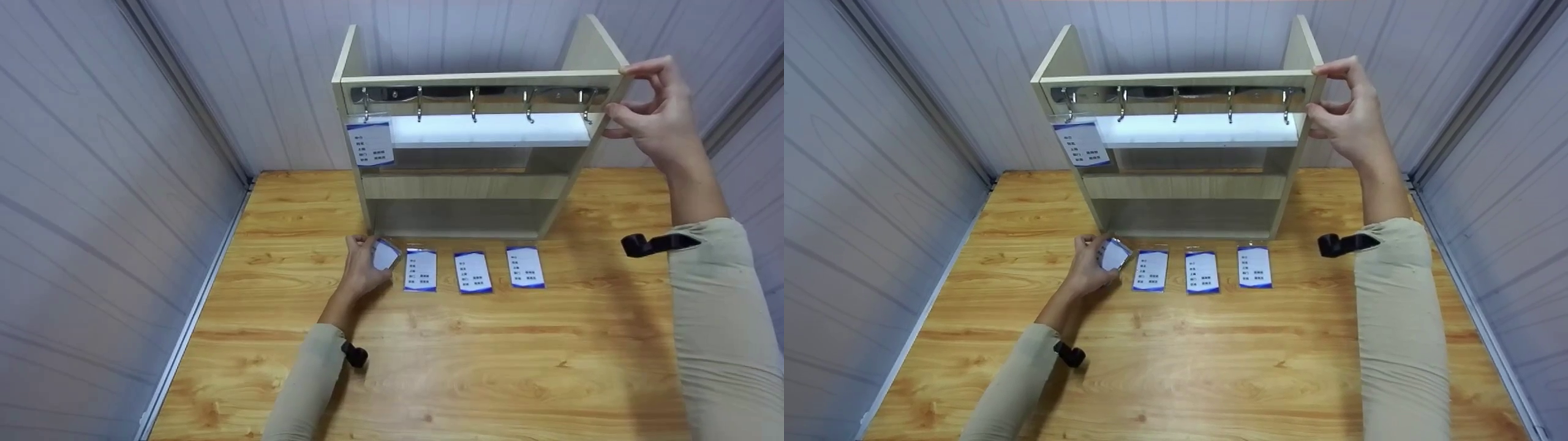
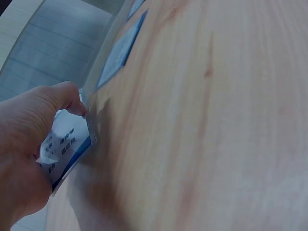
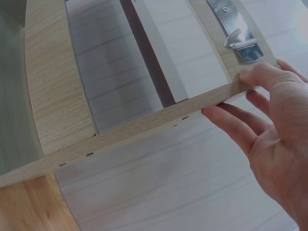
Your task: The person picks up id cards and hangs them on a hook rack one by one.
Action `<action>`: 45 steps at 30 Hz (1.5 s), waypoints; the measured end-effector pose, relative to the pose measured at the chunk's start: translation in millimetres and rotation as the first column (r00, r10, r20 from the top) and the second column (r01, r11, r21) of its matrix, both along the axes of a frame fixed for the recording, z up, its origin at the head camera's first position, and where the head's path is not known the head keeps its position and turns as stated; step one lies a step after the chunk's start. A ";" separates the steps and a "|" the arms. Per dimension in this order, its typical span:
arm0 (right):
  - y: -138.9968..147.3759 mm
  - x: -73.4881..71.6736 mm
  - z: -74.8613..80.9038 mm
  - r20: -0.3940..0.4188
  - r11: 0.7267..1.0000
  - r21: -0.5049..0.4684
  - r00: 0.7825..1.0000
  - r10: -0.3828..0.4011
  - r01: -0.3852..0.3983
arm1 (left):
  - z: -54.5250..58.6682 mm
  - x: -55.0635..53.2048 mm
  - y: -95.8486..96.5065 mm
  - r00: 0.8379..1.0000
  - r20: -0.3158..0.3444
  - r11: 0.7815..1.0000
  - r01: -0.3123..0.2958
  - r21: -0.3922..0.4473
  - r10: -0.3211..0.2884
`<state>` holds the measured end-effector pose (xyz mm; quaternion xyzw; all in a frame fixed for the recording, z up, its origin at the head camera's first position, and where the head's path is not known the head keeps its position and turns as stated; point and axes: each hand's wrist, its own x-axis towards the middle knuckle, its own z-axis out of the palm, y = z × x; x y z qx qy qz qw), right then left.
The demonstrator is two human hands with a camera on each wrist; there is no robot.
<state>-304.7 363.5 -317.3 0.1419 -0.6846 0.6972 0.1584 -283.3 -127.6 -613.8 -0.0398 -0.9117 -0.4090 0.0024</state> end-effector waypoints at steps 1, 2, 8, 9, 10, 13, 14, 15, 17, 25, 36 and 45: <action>0.1 0.1 0.1 0.002 1.000 -0.003 1.000 0.001 -0.001 | -3.3 -2.8 -0.4 1.000 -0.010 1.000 -0.006 -0.007 0.006; 0.3 0.2 0.2 0.004 1.000 -0.006 1.000 0.004 -0.004 | -9.7 -6.8 -1.8 1.000 -0.024 1.000 -0.011 -0.003 0.011; -0.1 -0.6 0.8 -0.005 1.000 0.002 1.000 0.005 -0.005 | 4.0 1.9 2.4 0.996 -0.084 0.999 -0.017 0.048 0.021; -0.1 -0.7 0.8 -0.006 1.000 0.002 1.000 0.004 -0.004 | 10.7 5.8 3.9 0.997 -0.080 0.998 -0.016 0.056 0.020; -0.1 -0.8 0.7 -0.007 1.000 0.000 1.000 0.004 -0.004 | 16.3 9.2 5.4 0.997 -0.077 0.998 -0.014 0.067 0.019; 0.0 -0.9 0.2 -0.005 1.000 0.003 1.000 -0.002 0.002 | 29.0 16.9 8.9 0.998 -0.060 0.997 -0.008 0.073 0.012; 0.1 -0.8 0.1 -0.004 1.000 0.003 1.000 -0.003 0.003 | 30.8 17.9 9.9 0.998 -0.056 0.998 -0.008 0.068 0.012; 0.1 -0.9 0.0 -0.003 1.000 0.005 1.000 -0.004 0.004 | 35.6 20.6 11.9 0.999 -0.037 0.997 -0.011 0.075 0.014; 0.1 -0.8 0.0 -0.004 1.000 0.018 1.000 -0.006 0.006 | 37.9 22.3 13.2 0.999 -0.043 0.998 -0.007 0.070 0.010; -1.1 -0.8 1.4 0.011 1.000 -0.009 1.000 0.004 -0.003 | 40.9 25.2 15.6 0.991 -0.135 0.996 0.030 0.080 -0.019; -0.1 -0.2 1.4 0.000 1.000 0.025 1.000 -0.008 0.008 | 45.1 23.0 23.4 0.988 -0.153 0.978 0.010 0.210 0.022; 0.2 0.4 0.6 0.003 1.000 0.017 1.000 0.002 -0.002 | 54.8 23.5 36.0 0.953 -0.301 0.956 0.054 0.287 0.037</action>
